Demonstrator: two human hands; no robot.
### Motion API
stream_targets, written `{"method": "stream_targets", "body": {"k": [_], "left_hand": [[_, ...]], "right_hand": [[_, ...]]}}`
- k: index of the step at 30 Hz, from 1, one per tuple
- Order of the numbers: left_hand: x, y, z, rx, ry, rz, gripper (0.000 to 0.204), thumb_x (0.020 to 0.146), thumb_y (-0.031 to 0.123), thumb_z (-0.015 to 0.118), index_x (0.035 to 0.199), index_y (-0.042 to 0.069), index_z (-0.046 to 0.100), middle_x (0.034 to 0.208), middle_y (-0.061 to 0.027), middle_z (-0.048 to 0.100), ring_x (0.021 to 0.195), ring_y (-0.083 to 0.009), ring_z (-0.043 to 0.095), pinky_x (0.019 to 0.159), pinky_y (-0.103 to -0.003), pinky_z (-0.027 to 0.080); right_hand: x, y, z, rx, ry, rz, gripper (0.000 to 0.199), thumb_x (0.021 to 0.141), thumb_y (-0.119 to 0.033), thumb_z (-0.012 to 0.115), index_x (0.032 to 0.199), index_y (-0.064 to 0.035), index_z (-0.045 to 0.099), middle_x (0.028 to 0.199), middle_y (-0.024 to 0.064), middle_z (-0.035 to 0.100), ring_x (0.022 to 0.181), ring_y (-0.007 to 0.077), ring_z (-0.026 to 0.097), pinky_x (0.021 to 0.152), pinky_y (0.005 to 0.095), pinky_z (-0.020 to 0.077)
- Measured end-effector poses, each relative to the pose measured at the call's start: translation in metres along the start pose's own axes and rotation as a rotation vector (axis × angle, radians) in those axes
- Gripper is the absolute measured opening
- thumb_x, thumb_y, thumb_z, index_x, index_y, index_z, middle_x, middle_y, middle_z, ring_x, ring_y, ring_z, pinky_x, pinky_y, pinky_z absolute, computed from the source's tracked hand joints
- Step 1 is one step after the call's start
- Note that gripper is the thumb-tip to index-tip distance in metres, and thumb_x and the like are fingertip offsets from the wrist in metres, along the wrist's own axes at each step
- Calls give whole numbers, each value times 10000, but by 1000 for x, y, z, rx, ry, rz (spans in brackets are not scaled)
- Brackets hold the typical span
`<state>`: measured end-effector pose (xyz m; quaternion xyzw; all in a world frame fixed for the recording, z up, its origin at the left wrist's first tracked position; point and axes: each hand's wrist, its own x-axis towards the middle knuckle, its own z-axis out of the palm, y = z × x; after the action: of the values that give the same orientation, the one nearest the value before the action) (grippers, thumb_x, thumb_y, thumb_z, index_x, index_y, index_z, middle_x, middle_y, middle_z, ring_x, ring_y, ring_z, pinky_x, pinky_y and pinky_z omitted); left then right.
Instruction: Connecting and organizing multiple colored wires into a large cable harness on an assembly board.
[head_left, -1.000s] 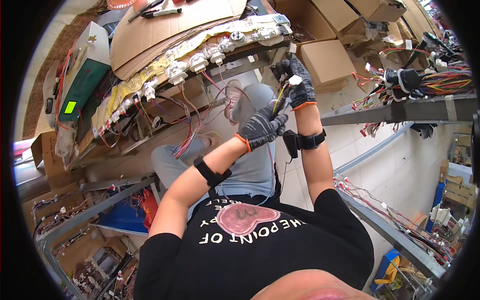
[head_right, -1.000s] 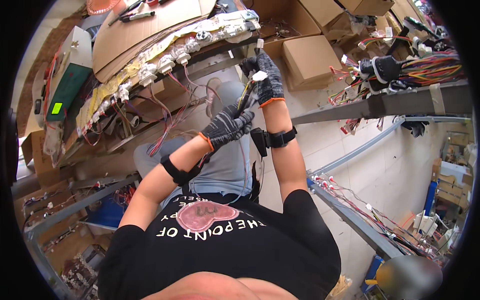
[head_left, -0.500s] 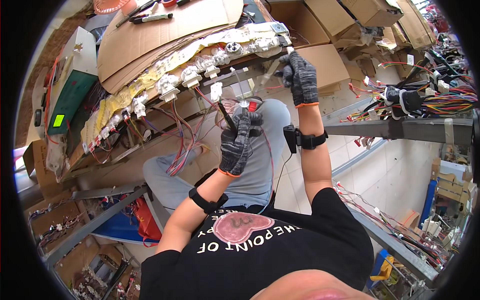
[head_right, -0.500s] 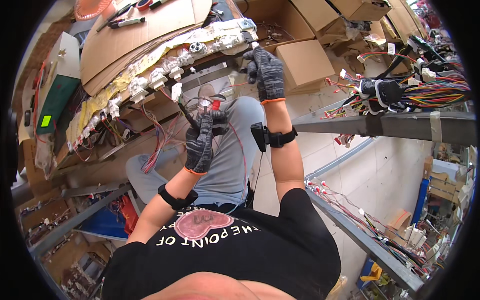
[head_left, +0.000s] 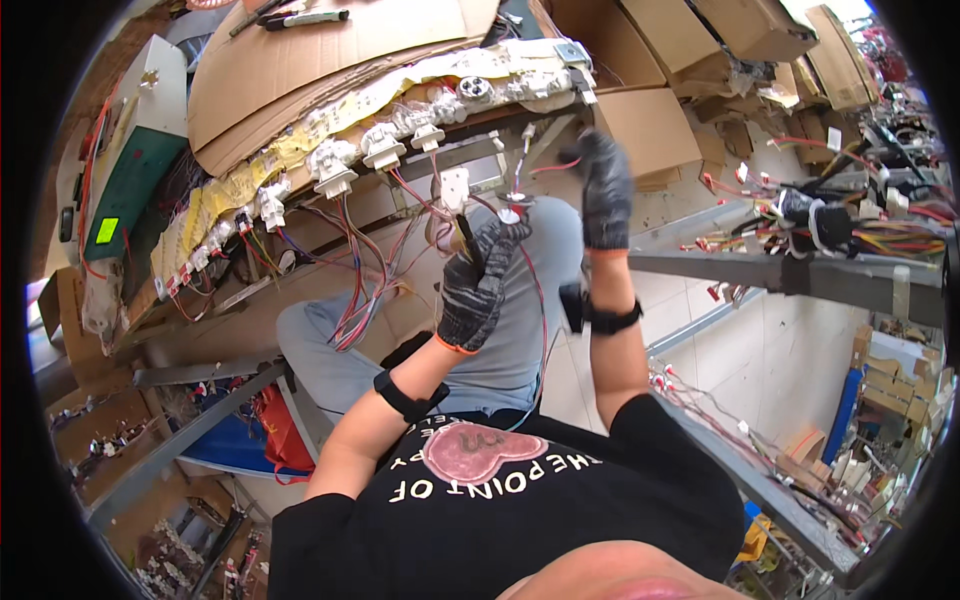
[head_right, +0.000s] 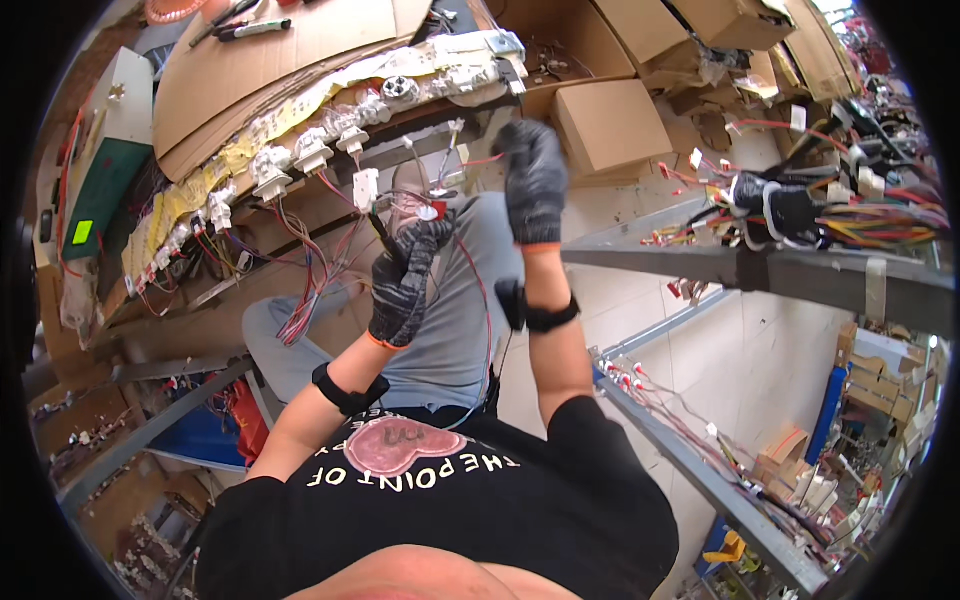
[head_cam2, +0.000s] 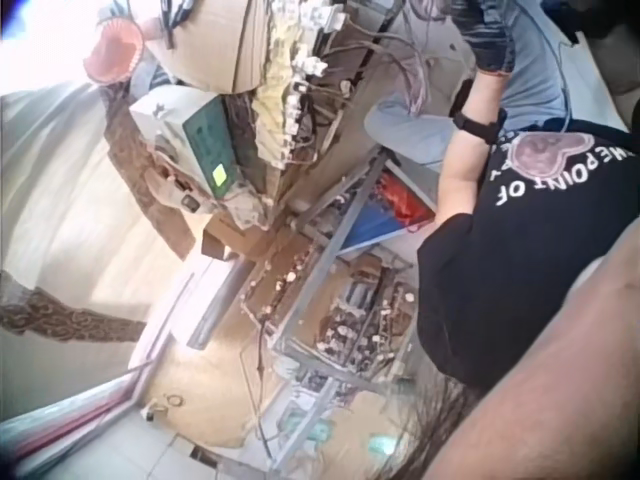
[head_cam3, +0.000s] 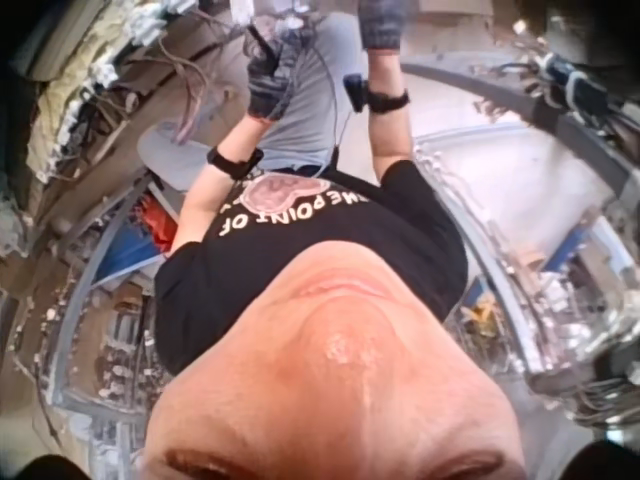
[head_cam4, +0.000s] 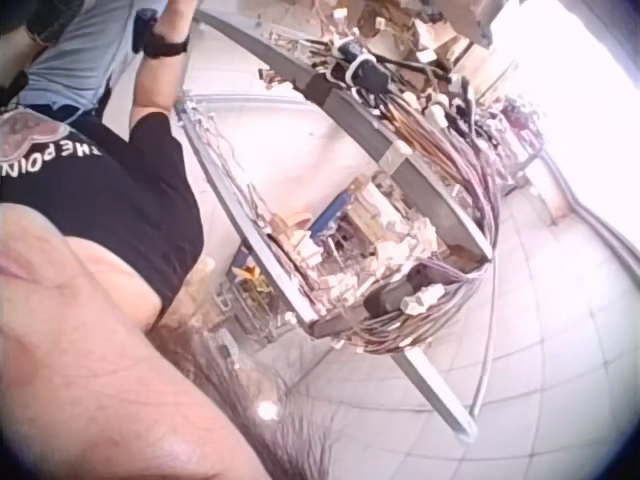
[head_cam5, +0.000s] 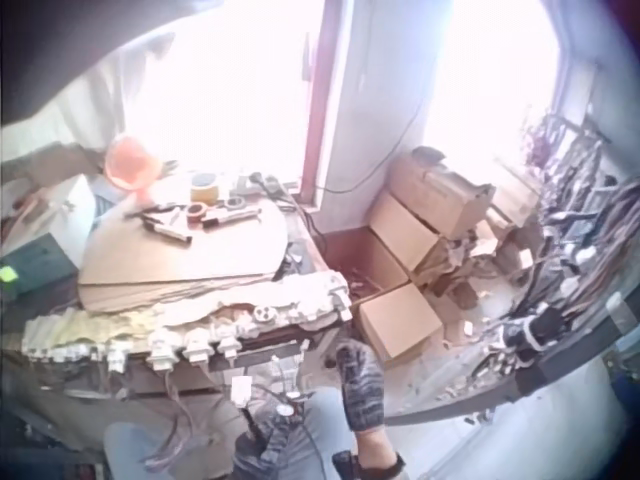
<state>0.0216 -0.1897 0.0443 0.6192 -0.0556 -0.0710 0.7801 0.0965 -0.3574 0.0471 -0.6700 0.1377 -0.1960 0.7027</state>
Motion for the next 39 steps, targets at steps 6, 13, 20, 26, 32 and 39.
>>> {"method": "stream_targets", "body": {"k": [6,13,20,26,32,39], "left_hand": [[-6,-11,-3,74,-24,-126,208,898,86,472,1021,-28,595,942,-75,636,898,-131,566,814,-256,423],[7,4,-8,216,83,150,159,884,58,467,964,-16,582,887,-66,628,851,-145,568,805,-271,428],[14,-1,-14,216,-28,153,162,870,34,460,975,-7,576,888,-84,634,853,-165,583,776,-277,441],[15,-8,-15,21,-90,-41,222,864,1,444,1068,-12,533,940,-85,619,895,-148,572,829,-276,435],[15,-14,-16,-113,-105,-99,266,862,-20,421,1119,-14,492,1011,-95,584,943,-163,555,859,-294,431],[21,-15,-23,-53,-153,-38,283,862,5,447,1141,-16,487,1020,-106,588,963,-169,560,847,-290,438]], "right_hand": [[-14,-6,26,849,-200,622,265,897,-162,480,1081,24,520,862,98,607,796,192,593,775,352,504],[12,-3,24,524,-137,487,146,847,-138,546,892,-3,578,637,12,521,550,105,488,588,252,456],[24,-17,30,257,-38,439,154,826,-160,579,770,-17,590,587,14,498,502,104,463,532,251,435],[24,-21,26,168,-63,439,157,822,-165,576,809,-11,602,608,19,502,499,110,464,545,277,472],[25,-20,27,146,-32,440,166,821,-159,567,833,3,599,608,20,487,500,114,461,609,311,510],[24,-19,25,99,-62,417,184,831,-192,564,781,-15,582,573,0,476,474,87,460,546,269,475]]}}
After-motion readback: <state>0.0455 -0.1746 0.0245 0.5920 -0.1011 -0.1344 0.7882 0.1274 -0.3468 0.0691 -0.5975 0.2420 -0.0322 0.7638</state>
